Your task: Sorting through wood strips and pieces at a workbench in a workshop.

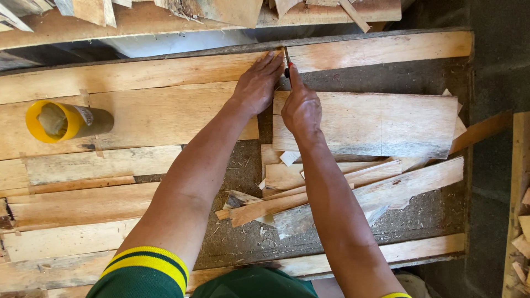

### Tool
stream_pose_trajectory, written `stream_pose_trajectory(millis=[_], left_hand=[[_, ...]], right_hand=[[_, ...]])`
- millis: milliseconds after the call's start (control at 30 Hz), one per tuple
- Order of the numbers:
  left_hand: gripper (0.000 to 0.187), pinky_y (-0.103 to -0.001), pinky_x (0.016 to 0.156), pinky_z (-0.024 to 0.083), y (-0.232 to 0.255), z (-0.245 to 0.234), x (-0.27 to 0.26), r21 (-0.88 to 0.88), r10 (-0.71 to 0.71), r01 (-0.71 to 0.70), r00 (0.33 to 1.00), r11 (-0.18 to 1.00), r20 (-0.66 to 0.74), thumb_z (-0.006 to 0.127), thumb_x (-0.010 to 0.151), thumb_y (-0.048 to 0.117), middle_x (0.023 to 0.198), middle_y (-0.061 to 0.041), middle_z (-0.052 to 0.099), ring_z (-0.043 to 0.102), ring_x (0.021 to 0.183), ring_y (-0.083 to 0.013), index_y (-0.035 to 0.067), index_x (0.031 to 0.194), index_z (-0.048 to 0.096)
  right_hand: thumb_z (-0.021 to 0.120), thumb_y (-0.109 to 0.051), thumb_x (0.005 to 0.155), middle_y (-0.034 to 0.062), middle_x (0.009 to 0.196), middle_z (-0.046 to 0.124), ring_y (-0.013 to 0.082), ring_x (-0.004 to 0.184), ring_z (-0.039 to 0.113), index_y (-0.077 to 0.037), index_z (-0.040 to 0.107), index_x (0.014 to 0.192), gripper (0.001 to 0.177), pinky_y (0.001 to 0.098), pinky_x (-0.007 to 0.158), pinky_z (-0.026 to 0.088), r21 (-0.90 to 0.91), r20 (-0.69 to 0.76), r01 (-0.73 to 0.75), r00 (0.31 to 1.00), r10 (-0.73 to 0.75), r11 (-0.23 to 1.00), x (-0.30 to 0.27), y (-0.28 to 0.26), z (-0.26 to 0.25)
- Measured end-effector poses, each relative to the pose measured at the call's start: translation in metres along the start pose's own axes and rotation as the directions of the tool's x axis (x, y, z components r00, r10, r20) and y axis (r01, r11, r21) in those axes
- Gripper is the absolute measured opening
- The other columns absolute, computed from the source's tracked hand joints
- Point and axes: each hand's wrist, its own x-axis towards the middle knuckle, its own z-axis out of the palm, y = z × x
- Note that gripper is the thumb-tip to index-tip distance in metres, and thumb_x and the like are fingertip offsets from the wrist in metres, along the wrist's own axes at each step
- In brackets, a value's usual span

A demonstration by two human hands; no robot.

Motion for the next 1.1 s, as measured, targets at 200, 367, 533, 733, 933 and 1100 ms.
stream_pose_trajectory(millis=[200, 367, 533, 733, 933, 1100], left_hand=[[0.064, -0.039, 0.128, 0.01, 0.009, -0.011, 0.003, 0.087, -0.073, 0.062, 0.989, 0.994, 0.127, 0.047, 0.094, 0.0, 0.169, -0.004, 0.017, 0.013, 0.156, -0.0209, 0.011, 0.156, 0.036], [0.064, -0.038, 0.129, 0.008, 0.008, -0.01, 0.004, 0.091, -0.068, 0.055, 0.988, 0.994, 0.141, 0.045, 0.096, 0.0, 0.171, -0.003, 0.015, 0.011, 0.157, -0.0201, 0.01, 0.158, 0.034], [0.066, -0.038, 0.128, 0.007, 0.009, -0.01, 0.003, 0.129, -0.075, 0.054, 0.985, 0.99, 0.156, 0.045, 0.096, 0.0, 0.17, -0.004, 0.012, 0.009, 0.156, -0.0203, 0.01, 0.159, 0.029], [0.067, -0.039, 0.129, 0.009, 0.01, -0.013, 0.002, 0.144, -0.078, 0.053, 0.982, 0.988, 0.171, 0.044, 0.098, 0.004, 0.171, -0.004, 0.012, 0.009, 0.157, -0.0206, 0.01, 0.161, 0.025], [0.066, -0.042, 0.128, 0.01, 0.013, -0.018, 0.002, 0.182, -0.075, 0.039, 0.978, 0.983, 0.196, 0.044, 0.098, 0.01, 0.171, -0.006, 0.01, 0.009, 0.157, -0.0235, 0.007, 0.161, 0.024], [0.066, -0.042, 0.128, 0.009, 0.01, -0.005, 0.007, 0.206, -0.085, 0.039, 0.972, 0.978, 0.218, 0.042, 0.099, 0.009, 0.171, -0.006, 0.008, 0.007, 0.157, -0.0239, 0.009, 0.161, 0.023]], right_hand=[[0.053, 0.001, 0.095, 0.0345, 0.102, 0.072, 0.0444, 0.09, 0.074, -0.005, 0.048, 0.152, 0.058, 0.0516, 0.082, 0.06, 0.061, 0.005, 0.019, 1.0, -0.019, 0.998, -0.003, 0.01, 0.002], [0.053, 0.001, 0.092, 0.0349, 0.099, 0.071, 0.0478, 0.089, 0.073, -0.006, 0.051, 0.15, 0.058, 0.0541, 0.079, 0.058, 0.075, 0.048, -0.053, 0.998, 0.049, 0.996, -0.009, -0.014, -0.025], [0.052, 0.001, 0.095, 0.0339, 0.103, 0.071, 0.0442, 0.089, 0.075, -0.004, 0.049, 0.151, 0.056, 0.0513, 0.077, 0.061, 0.074, 0.061, -0.066, 0.996, 0.061, 0.995, -0.02, -0.003, -0.014], [0.055, 0.002, 0.09, 0.0327, 0.099, 0.072, 0.0479, 0.088, 0.072, -0.005, 0.054, 0.147, 0.058, 0.0556, 0.077, 0.057, 0.097, -0.018, 0.012, 1.0, -0.01, 0.995, -0.031, -0.003, -0.013], [0.052, 0.002, 0.095, 0.0318, 0.104, 0.072, 0.0474, 0.09, 0.072, -0.004, 0.052, 0.15, 0.055, 0.054, 0.079, 0.058, 0.088, -0.065, 0.088, 0.994, -0.083, 0.992, -0.044, -0.001, -0.015], [0.054, 0.003, 0.093, 0.0303, 0.103, 0.074, 0.0462, 0.087, 0.073, -0.004, 0.052, 0.149, 0.057, 0.0532, 0.075, 0.059, 0.063, -0.058, 0.08, 0.995, -0.076, 0.995, -0.05, 0.0, -0.012]])
